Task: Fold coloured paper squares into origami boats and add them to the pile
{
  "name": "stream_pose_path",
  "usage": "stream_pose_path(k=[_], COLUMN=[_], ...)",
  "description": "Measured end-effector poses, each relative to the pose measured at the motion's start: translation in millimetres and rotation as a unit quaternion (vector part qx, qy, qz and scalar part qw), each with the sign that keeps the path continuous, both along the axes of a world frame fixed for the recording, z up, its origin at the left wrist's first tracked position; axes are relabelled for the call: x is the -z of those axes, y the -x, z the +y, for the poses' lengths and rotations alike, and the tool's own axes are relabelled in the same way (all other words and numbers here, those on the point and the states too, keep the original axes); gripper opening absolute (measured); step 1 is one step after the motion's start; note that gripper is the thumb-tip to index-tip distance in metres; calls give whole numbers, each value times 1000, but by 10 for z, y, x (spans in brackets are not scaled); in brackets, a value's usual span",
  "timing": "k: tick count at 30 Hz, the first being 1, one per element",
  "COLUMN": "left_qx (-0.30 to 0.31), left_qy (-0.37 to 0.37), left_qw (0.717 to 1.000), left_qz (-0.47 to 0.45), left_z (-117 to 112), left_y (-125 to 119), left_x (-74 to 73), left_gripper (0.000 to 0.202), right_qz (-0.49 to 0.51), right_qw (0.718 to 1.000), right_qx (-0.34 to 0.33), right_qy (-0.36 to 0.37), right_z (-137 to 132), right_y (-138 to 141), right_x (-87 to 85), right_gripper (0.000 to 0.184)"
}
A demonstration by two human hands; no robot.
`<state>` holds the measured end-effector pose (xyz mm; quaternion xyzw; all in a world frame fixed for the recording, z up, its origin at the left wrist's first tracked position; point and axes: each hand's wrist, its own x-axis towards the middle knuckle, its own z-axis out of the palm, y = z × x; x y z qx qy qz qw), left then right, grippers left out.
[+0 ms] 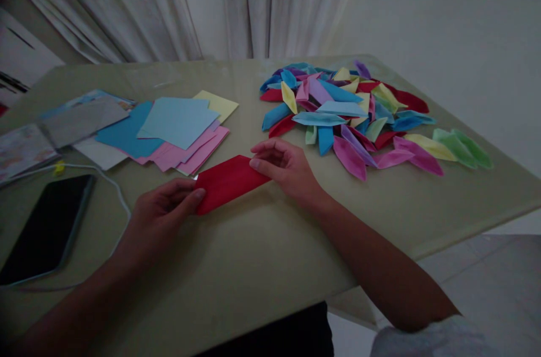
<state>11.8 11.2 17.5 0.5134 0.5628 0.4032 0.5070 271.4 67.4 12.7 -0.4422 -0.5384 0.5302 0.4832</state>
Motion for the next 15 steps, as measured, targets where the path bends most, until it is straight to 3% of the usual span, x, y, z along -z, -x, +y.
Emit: stream_pose_path(k=[4,8,15], left_qx=[9,22,49], left_qy=[28,9,5], left_qw=[999,1000,998], left_qz=[-24,-6,-36], left_z=[-2,10,-17], left_y=[0,15,-2], left_x=[35,74,16], left_gripper=[40,36,31], right_qz=[-36,-45,-50], right_qw=[999,998,997], right_qx=[7,29,5], right_qy=[-21,-43,-52], right_z=[-13,-21,-43], right_y=[4,17,19], right_x=[-19,-9,-34], right_gripper=[20,21,22])
